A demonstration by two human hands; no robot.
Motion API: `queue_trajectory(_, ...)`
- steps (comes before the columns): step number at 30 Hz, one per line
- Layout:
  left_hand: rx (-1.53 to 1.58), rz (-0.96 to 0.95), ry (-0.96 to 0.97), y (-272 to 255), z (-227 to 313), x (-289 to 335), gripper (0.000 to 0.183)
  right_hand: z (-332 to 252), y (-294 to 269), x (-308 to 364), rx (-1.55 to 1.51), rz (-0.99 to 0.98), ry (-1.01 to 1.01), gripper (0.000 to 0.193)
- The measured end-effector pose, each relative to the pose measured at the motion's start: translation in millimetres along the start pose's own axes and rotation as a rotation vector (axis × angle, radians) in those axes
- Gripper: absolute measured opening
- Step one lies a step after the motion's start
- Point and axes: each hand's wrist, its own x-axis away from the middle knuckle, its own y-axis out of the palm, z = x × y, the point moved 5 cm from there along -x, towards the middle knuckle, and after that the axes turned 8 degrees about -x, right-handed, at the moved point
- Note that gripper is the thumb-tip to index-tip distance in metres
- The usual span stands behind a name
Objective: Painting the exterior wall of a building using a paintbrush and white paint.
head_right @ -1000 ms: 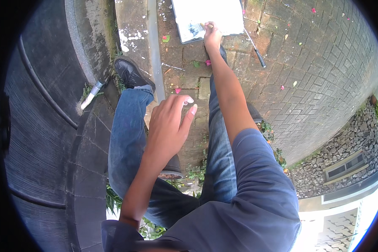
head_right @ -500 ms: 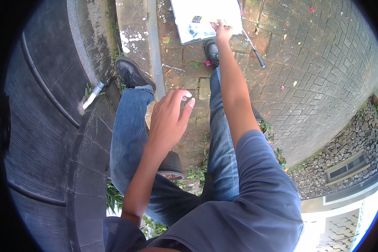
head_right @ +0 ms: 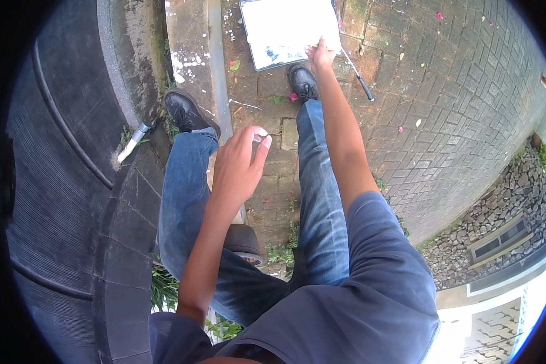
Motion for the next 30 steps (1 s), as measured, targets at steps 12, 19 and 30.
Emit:
queue_trajectory(12, -0.004, -0.025, -0.011, -12, 0, 3, 0.025, -7, 37, 4, 0.202, -0.044, -0.47, 0.031)
queue_trajectory(19, -0.055, -0.079, -0.027, -23, 6, 5, 0.025, 39, 20, 1, 0.479, -0.046, -0.624, 0.029)
queue_trajectory(30, -0.097, -0.071, -0.004, -23, 3, -2, 0.027, 21, -31, -3, 0.725, 0.052, -0.749, 0.024)
